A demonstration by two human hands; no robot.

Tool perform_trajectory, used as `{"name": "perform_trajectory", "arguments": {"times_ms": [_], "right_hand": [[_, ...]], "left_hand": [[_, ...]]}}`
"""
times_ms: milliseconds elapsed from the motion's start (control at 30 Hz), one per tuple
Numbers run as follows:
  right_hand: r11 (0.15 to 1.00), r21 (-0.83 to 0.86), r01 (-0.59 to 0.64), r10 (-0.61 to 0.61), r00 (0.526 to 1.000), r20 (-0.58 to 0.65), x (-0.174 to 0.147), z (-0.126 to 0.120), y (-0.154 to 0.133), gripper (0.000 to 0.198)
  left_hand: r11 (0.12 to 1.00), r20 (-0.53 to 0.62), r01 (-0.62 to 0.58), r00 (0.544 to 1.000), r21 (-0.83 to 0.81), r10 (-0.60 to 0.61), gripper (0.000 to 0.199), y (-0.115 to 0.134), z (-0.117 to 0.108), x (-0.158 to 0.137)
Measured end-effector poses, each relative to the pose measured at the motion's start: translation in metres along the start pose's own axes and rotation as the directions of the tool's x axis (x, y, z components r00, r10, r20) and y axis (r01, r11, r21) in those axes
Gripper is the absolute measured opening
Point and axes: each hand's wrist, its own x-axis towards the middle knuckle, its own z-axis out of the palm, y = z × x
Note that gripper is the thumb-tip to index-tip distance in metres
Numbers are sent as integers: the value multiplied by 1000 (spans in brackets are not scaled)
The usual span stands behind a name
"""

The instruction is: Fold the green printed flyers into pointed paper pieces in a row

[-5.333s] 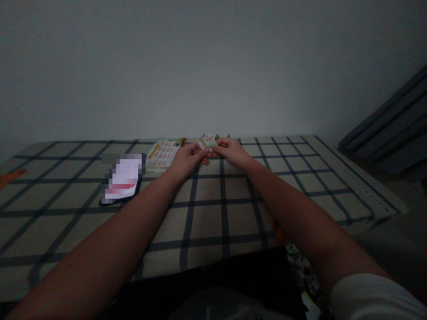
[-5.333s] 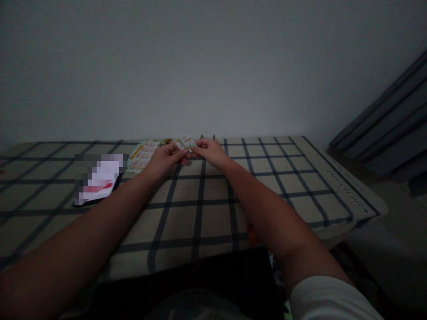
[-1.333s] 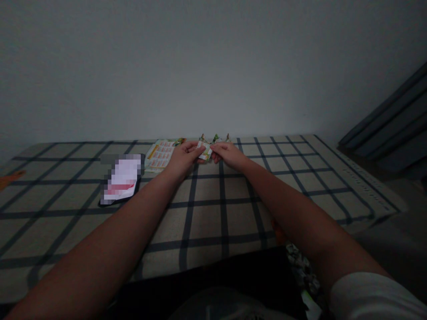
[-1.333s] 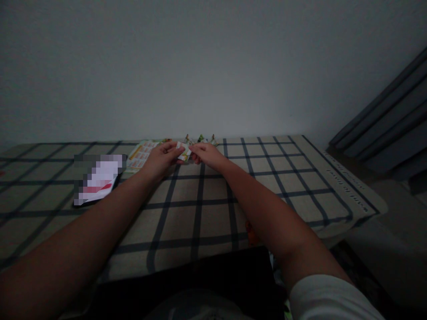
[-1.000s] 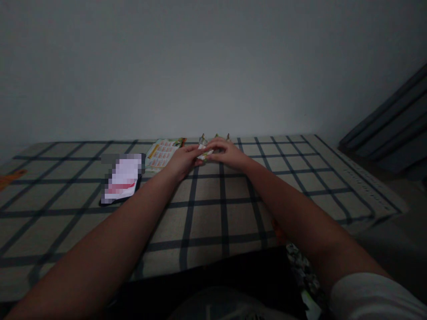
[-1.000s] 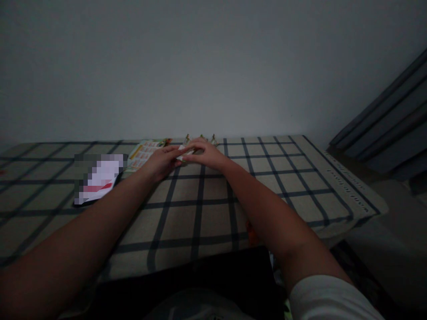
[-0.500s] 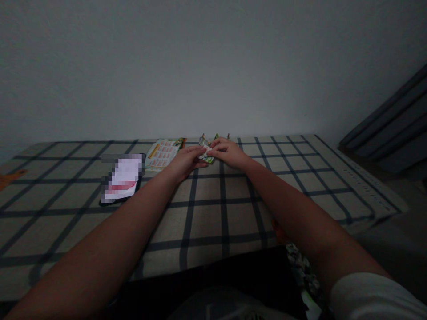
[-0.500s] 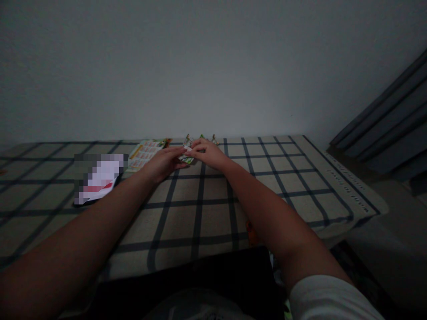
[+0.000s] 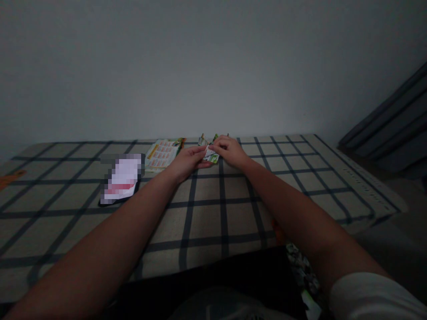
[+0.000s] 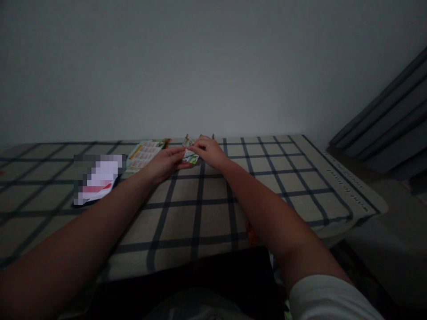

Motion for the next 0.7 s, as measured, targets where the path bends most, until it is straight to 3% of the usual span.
{"name": "perform_trajectory", "arguments": {"times_ms": [100,267,400,567,700], "right_hand": [[1000,-12,-8,8,1000,-14,0,-2,-1,31],[999,-10,-39,38,999,-20,1,-1,-3,32],[994,89,-62,66,997,-40,0,2,-2,32],[939,274,-206,206,978,28,-2,3,-2,26],[936,254,-245,245,969,29,-2,1,-5,26]], "left_hand": [[1000,20,-20,1000,-18,21,25,0,1,0],[994,48,-64,997,88,60,38,-2,2,-1],[989,2,-103,995,103,103,38,-3,1,0],[979,-65,-158,984,126,168,36,-1,1,1],[971,-98,-176,976,162,193,39,0,1,-1]]}}
